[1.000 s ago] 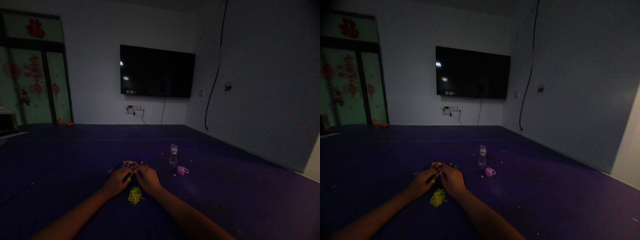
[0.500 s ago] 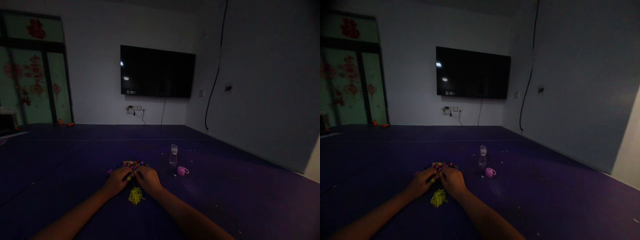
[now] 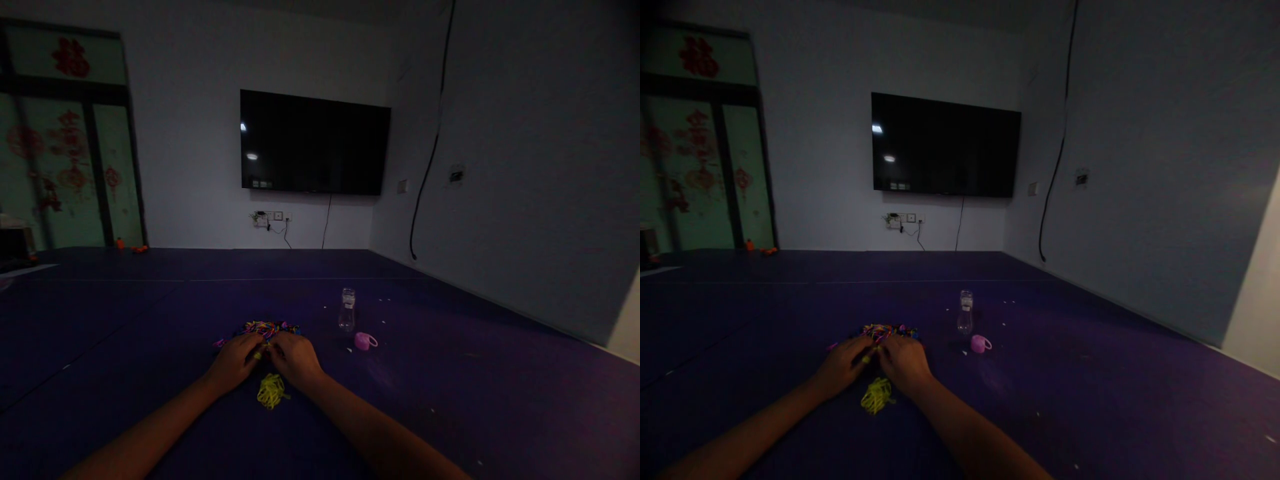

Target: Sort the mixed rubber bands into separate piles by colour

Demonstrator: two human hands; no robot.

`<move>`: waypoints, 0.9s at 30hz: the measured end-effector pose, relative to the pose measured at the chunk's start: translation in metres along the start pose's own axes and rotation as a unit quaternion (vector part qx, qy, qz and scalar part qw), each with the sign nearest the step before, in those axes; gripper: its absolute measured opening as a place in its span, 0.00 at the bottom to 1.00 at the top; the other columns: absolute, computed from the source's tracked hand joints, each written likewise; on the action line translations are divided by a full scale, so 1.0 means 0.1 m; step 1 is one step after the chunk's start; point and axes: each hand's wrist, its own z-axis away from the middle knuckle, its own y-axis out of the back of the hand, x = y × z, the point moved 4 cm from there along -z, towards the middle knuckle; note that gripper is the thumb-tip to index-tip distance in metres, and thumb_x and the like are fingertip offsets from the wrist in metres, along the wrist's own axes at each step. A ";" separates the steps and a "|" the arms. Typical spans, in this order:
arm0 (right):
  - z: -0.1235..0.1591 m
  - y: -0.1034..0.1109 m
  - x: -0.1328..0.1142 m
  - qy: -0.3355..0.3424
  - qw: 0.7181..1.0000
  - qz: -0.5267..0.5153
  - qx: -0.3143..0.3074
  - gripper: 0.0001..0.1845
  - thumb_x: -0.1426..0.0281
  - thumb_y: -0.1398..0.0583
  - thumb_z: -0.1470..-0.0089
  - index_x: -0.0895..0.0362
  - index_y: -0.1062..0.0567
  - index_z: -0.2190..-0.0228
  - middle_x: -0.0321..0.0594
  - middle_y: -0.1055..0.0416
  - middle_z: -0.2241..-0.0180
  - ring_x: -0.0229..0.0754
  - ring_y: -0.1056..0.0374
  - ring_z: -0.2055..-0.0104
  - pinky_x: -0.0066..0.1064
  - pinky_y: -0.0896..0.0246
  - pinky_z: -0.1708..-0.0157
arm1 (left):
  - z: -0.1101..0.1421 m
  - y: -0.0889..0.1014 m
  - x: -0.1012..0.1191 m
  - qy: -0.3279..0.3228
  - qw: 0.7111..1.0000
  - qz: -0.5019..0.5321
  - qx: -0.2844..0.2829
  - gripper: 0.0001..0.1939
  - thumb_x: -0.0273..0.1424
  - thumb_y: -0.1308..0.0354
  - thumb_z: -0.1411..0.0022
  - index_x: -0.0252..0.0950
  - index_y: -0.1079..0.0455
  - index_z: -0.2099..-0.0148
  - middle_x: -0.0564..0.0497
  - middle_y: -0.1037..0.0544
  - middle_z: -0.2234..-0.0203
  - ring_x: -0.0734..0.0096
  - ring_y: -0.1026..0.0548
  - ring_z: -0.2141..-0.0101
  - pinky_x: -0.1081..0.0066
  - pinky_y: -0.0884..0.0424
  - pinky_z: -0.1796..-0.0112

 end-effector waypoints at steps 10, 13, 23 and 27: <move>0.00 0.03 -0.10 0.040 0.999 0.007 -0.020 0.06 0.70 0.46 0.44 0.55 0.29 0.67 0.39 0.26 0.67 0.39 0.31 0.64 0.26 0.41 0.64 | -0.03 0.05 0.03 0.015 0.999 0.035 -0.020 0.10 0.29 0.56 0.37 0.37 0.34 0.59 0.47 0.23 0.66 0.64 0.25 0.64 0.67 0.29 0.62; 0.01 0.02 -0.10 0.047 0.998 0.002 -0.030 0.06 0.70 0.46 0.43 0.55 0.29 0.68 0.39 0.26 0.67 0.38 0.31 0.65 0.26 0.41 0.65 | -0.04 0.07 0.06 0.021 0.999 0.042 -0.020 0.10 0.29 0.56 0.37 0.38 0.34 0.59 0.48 0.23 0.67 0.64 0.25 0.65 0.67 0.29 0.63; 0.01 -0.01 -0.09 0.068 0.997 -0.005 -0.038 0.08 0.72 0.48 0.43 0.54 0.28 0.64 0.39 0.26 0.65 0.38 0.30 0.62 0.26 0.40 0.61 | -0.03 0.06 0.02 0.015 0.999 0.037 -0.002 0.12 0.26 0.55 0.40 0.38 0.33 0.58 0.47 0.22 0.65 0.64 0.24 0.64 0.67 0.28 0.60; 0.01 0.00 -0.09 0.058 0.998 -0.013 -0.032 0.09 0.74 0.48 0.43 0.55 0.28 0.63 0.40 0.26 0.63 0.38 0.30 0.60 0.26 0.40 0.61 | -0.01 0.07 0.02 0.004 1.000 0.015 0.023 0.12 0.25 0.54 0.42 0.38 0.32 0.58 0.47 0.22 0.65 0.64 0.24 0.63 0.66 0.28 0.60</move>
